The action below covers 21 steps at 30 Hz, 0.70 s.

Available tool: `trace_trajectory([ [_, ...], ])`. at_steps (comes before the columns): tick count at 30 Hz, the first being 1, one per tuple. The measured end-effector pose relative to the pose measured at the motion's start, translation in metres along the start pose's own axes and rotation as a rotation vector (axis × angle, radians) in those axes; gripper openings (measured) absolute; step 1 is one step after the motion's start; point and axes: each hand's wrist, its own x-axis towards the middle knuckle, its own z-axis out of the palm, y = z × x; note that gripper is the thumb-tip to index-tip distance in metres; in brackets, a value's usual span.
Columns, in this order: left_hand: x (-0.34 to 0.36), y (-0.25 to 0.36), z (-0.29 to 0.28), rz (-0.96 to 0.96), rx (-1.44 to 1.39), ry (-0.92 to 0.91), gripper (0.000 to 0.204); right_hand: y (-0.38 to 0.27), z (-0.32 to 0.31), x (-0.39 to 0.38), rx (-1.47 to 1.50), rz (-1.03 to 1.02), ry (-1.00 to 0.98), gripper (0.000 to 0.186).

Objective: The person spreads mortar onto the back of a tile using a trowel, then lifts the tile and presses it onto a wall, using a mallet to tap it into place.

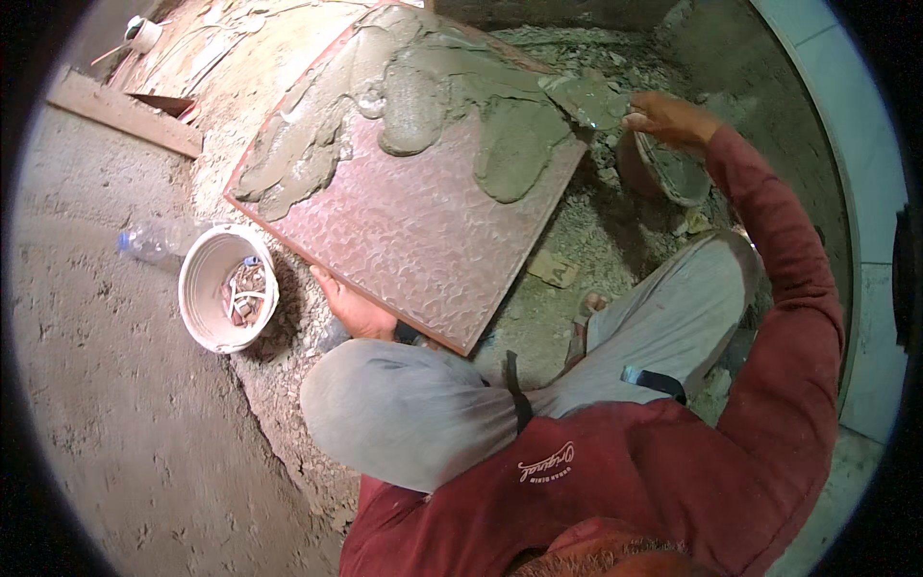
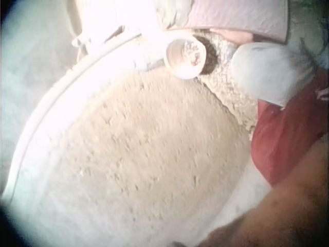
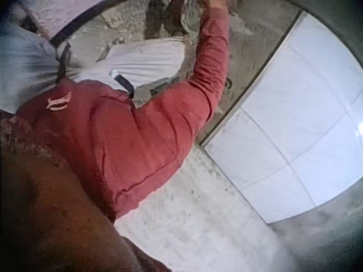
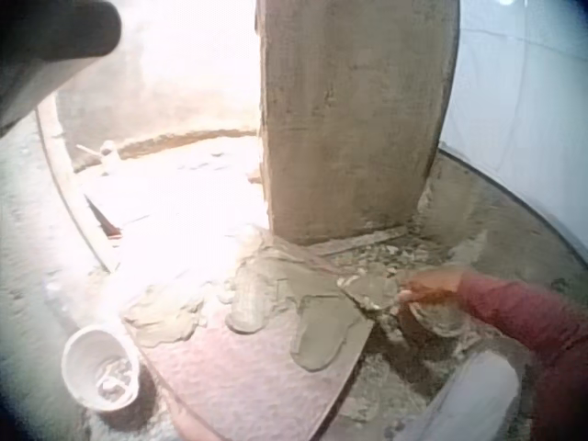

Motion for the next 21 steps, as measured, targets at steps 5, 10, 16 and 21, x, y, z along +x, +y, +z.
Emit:
trace_trajectory([
  [5, 0.000, 0.004, -0.002, -0.077, 0.065, 0.015, 0.072, -0.022, -0.046, -0.047, 0.265, 0.346, -0.290, 0.037],
  [10, 0.002, 0.010, -0.013, -0.099, 0.071, -0.029, 0.074, 0.010, 0.030, -0.046, 0.730, 0.285, -0.061, 0.056],
  [16, 0.003, 0.011, -0.017, -0.085, 0.177, 0.045, 0.077, 0.011, 0.154, -0.038, 0.497, -0.036, 0.254, 0.046],
  [21, -0.001, 0.009, -0.012, -0.099, 0.226, 0.034, 0.079, 0.017, 0.157, -0.073, 0.417, 0.036, -0.096, 0.034],
])
